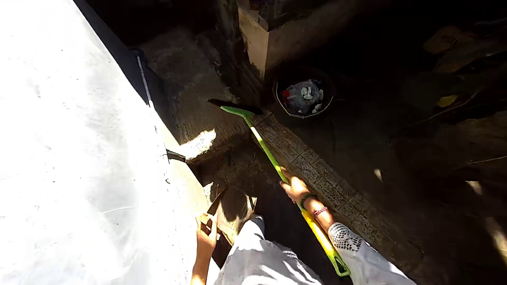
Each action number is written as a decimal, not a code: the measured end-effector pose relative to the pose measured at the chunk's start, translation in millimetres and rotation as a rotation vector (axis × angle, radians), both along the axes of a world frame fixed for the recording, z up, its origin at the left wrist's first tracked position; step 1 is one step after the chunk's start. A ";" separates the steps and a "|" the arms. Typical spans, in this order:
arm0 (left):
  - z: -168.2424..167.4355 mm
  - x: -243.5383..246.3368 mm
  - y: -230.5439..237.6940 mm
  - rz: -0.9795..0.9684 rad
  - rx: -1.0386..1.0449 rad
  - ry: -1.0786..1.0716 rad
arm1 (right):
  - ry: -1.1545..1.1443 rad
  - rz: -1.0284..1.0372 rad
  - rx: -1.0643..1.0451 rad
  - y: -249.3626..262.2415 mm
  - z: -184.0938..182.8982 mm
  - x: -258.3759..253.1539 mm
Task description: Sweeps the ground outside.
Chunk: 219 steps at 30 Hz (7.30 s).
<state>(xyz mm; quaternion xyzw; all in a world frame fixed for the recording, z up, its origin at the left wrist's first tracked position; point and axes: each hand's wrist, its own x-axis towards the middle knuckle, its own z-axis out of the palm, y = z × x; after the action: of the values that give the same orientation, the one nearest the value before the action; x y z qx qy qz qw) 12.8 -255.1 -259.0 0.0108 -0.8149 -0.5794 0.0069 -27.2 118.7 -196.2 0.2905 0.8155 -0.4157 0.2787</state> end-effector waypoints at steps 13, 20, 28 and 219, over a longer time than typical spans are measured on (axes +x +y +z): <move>-17.9 -29.6 -29.8 0.020 0.101 -0.019 | -0.037 -0.029 -0.301 -13.4 10.4 -86.7; -27.6 -31.6 -32.0 0.017 0.061 0.000 | -0.053 0.155 0.080 -39.5 -8.9 -138.6; -32.0 -5.1 -32.1 0.124 0.133 -0.006 | -0.317 0.268 -0.029 -41.0 -21.3 -1.4; -83.1 357.8 33.1 -0.110 -0.103 -0.251 | -0.525 -0.447 -0.459 7.6 -130.6 501.0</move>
<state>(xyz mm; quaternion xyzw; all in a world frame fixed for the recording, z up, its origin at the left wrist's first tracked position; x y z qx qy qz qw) 370.6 -221.9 -342.1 0.0382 -0.8375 -0.5303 -0.1262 473.8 126.3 -326.8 0.4871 0.5196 -0.5488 0.4376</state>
